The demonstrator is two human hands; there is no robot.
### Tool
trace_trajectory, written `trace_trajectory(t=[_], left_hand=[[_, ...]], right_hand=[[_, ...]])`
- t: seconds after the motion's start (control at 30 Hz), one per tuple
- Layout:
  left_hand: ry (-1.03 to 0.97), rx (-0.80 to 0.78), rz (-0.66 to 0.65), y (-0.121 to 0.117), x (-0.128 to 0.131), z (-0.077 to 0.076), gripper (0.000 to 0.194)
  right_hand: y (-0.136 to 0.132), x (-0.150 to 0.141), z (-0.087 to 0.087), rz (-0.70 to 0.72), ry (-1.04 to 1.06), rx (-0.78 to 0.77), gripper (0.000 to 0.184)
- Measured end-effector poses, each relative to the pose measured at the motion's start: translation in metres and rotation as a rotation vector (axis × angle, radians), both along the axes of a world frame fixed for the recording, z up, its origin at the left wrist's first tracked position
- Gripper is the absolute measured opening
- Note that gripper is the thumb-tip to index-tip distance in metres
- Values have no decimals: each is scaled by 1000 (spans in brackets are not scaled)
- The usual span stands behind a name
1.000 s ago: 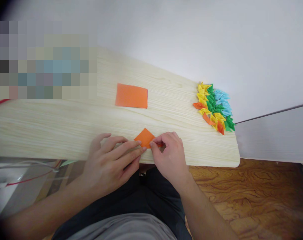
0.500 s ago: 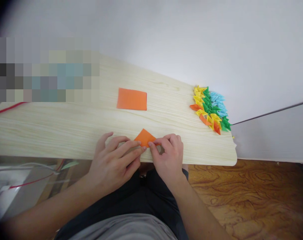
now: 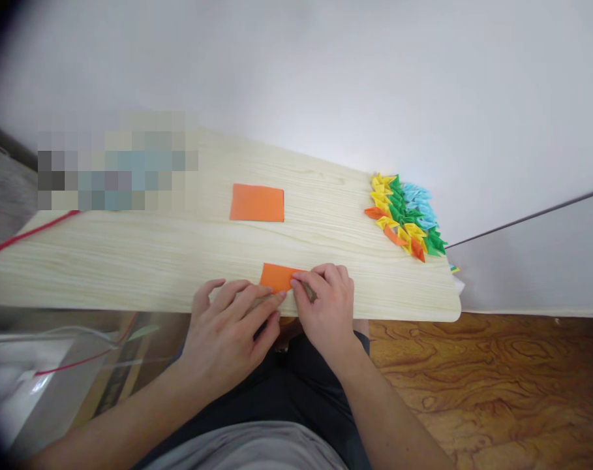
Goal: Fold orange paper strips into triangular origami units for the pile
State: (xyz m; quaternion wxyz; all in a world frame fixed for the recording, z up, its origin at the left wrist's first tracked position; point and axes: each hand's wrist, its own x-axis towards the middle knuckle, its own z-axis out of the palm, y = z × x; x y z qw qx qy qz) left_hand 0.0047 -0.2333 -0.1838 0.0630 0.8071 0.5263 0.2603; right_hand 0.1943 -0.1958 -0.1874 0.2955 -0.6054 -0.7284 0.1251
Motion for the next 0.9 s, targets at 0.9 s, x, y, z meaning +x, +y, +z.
trace_trajectory(t=[0.9], left_hand=[[-11, -23, 5, -2, 1, -1, 28]], right_hand=[[4, 3, -1, -87, 70, 5, 1]])
